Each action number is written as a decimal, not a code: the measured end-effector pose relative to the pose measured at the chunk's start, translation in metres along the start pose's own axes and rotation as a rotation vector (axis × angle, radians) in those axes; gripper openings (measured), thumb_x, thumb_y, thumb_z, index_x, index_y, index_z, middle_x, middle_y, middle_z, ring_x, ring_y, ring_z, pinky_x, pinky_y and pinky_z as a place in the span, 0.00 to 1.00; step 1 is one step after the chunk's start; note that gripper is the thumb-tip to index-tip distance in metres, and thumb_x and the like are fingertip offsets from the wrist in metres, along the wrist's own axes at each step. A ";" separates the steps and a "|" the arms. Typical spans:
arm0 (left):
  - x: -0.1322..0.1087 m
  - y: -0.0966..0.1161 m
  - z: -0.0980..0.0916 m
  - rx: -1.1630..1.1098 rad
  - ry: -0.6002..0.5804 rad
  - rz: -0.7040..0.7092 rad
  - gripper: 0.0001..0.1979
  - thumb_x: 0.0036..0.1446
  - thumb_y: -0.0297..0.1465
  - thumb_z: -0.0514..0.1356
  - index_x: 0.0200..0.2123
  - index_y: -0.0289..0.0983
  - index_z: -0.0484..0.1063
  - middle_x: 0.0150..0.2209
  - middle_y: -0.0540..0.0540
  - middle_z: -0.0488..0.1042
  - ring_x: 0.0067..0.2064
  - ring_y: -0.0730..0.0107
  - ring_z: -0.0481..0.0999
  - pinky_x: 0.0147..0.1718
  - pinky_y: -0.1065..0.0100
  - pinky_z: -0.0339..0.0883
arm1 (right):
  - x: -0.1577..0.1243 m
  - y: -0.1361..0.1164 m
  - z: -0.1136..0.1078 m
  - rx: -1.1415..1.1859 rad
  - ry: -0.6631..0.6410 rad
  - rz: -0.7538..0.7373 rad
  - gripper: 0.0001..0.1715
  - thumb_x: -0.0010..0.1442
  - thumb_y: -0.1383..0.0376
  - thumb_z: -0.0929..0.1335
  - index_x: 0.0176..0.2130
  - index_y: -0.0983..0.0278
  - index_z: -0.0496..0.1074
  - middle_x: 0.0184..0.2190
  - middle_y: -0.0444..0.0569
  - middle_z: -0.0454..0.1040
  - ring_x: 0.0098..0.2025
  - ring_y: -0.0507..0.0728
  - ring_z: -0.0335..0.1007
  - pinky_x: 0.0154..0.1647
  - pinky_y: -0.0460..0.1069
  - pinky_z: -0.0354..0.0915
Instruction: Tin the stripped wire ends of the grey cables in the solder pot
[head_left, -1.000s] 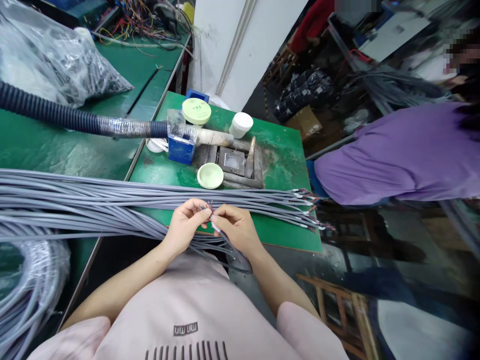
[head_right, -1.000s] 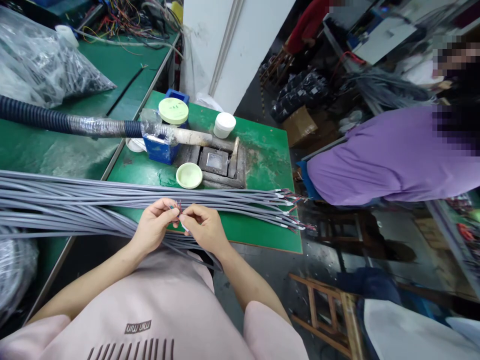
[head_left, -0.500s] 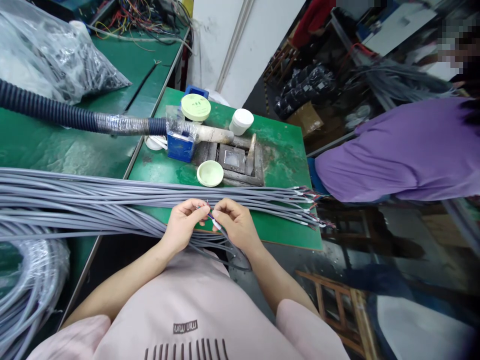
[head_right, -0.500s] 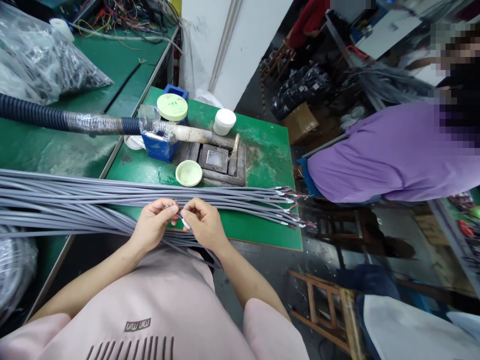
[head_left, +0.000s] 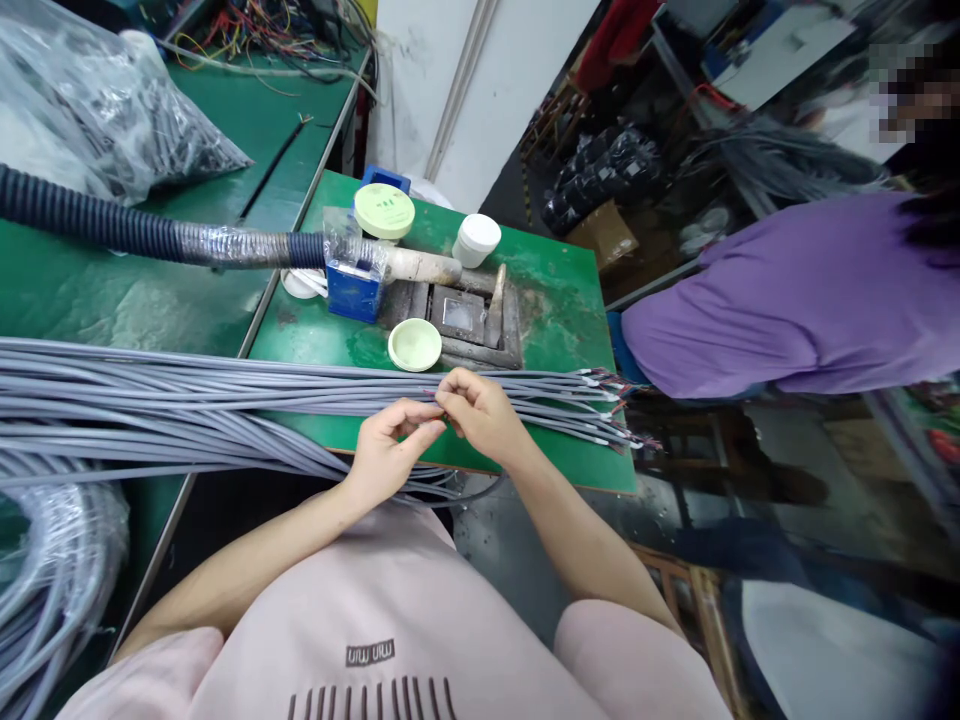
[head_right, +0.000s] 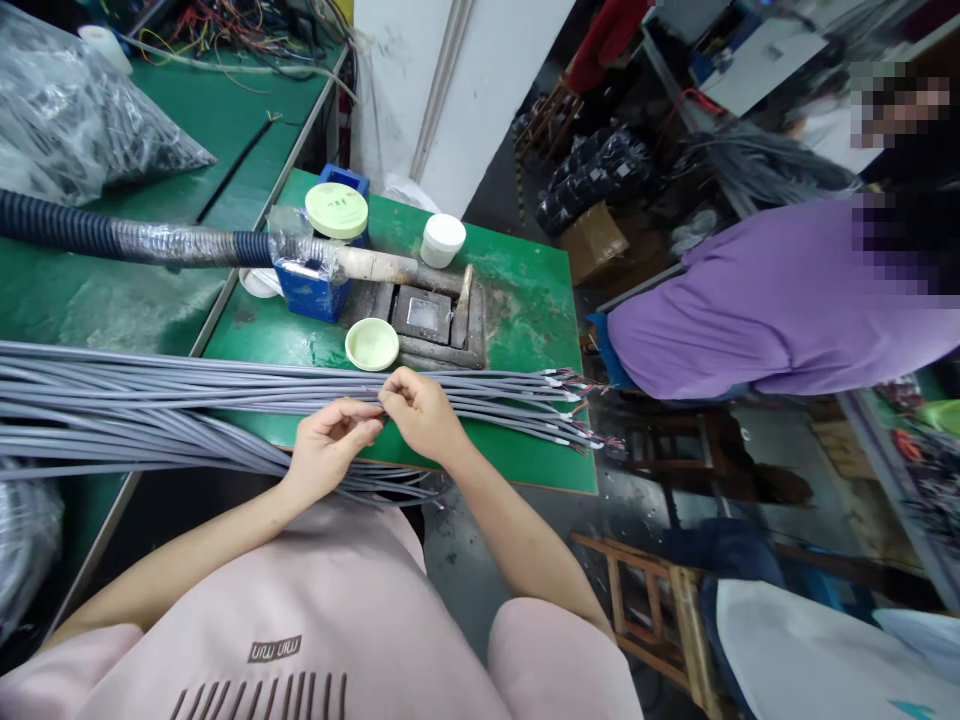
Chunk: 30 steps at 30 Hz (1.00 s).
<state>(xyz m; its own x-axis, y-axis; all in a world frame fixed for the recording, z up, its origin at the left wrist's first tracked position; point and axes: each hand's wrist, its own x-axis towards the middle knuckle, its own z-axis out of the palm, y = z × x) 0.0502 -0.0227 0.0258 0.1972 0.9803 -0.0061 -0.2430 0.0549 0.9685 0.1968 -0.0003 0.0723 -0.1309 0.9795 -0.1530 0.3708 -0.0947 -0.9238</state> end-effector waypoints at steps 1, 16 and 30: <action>0.000 -0.001 0.002 0.011 -0.034 0.013 0.09 0.51 0.32 0.65 0.38 0.36 0.77 0.31 0.48 0.77 0.30 0.75 0.73 0.31 0.73 0.68 | 0.004 0.001 -0.005 -0.029 0.025 -0.020 0.08 0.54 0.64 0.64 0.25 0.63 0.63 0.18 0.37 0.61 0.19 0.47 0.57 0.21 0.43 0.55; 0.005 -0.031 -0.017 0.338 -0.075 0.189 0.10 0.57 0.33 0.60 0.41 0.37 0.76 0.32 0.46 0.77 0.32 0.71 0.74 0.34 0.70 0.69 | 0.119 0.032 -0.095 -0.464 0.151 0.251 0.11 0.46 0.68 0.65 0.16 0.64 0.61 0.11 0.35 0.51 0.15 0.45 0.45 0.19 0.45 0.42; 0.007 -0.031 -0.021 0.372 -0.122 0.204 0.09 0.59 0.33 0.59 0.40 0.36 0.76 0.31 0.46 0.77 0.32 0.71 0.74 0.35 0.70 0.68 | 0.156 0.060 -0.092 -0.662 0.164 0.222 0.06 0.41 0.68 0.66 0.16 0.66 0.67 0.15 0.40 0.62 0.22 0.49 0.57 0.23 0.45 0.52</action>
<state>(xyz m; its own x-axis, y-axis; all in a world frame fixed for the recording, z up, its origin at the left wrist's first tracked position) 0.0389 -0.0135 -0.0094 0.2970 0.9331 0.2025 0.0657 -0.2316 0.9706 0.2838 0.1632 0.0250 0.1333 0.9686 -0.2099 0.8596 -0.2184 -0.4620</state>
